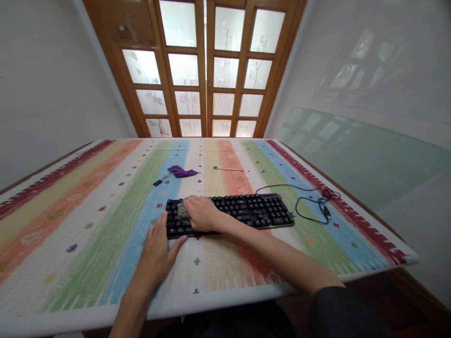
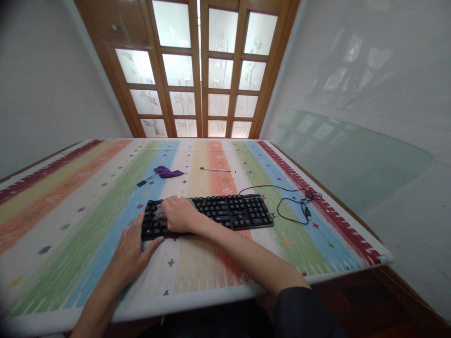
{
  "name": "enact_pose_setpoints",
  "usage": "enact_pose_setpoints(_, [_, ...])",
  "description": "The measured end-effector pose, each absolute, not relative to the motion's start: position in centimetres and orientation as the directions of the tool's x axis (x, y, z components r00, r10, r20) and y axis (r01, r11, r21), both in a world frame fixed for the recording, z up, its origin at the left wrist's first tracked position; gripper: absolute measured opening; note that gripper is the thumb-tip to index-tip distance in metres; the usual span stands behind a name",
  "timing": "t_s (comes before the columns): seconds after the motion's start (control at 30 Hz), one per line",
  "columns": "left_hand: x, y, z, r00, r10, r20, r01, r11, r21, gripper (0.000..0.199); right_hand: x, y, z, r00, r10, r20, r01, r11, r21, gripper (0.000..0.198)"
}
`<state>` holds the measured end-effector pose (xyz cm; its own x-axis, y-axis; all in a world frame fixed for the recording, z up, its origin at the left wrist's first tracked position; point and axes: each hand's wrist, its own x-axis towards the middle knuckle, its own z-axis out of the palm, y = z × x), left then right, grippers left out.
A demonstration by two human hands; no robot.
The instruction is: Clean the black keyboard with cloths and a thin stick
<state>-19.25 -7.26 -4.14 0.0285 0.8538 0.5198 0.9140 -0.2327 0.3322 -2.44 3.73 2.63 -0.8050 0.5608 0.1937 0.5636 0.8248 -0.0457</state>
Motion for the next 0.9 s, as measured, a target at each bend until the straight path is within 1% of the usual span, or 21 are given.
enact_pose_setpoints(0.2, [-19.6, -7.2, -4.3, 0.033, 0.862, 0.505, 0.915, -0.23, 0.332, 0.086, -2.1, 3.8, 2.5, -0.821, 0.538, 0.193, 0.532, 0.842, -0.082, 0.025])
enact_pose_setpoints(0.4, [-19.7, -7.2, -4.3, 0.048, 0.862, 0.505, 0.916, -0.239, 0.321, 0.085, -1.8, 2.7, 2.0, -0.825, 0.519, 0.225, 0.514, 0.854, -0.085, 0.026])
enact_pose_setpoints(0.57, [-19.9, -7.1, -4.8, 0.056, 0.859, 0.509, 0.901, -0.263, 0.345, 0.085, -1.1, 0.5, 1.5, -0.857, 0.453, 0.246, 0.444, 0.891, -0.095, 0.024])
enact_pose_setpoints(0.7, [-20.1, -7.1, -5.0, 0.052, 0.867, 0.495, 0.889, -0.266, 0.372, 0.091, -0.7, -0.7, 1.3, -0.881, 0.407, 0.243, 0.399, 0.913, -0.084, 0.023])
enact_pose_setpoints(0.77, [-20.0, -7.2, -4.7, 0.029, 0.871, 0.491, 0.883, -0.252, 0.395, 0.092, -0.7, -0.8, 1.3, -0.875, 0.412, 0.253, 0.406, 0.91, -0.081, 0.024])
enact_pose_setpoints(0.9, [-19.4, -7.4, -3.7, -0.005, 0.871, 0.492, 0.857, -0.249, 0.45, 0.092, -1.6, -0.1, 2.0, -0.824, 0.478, 0.303, 0.473, 0.876, -0.095, 0.023])
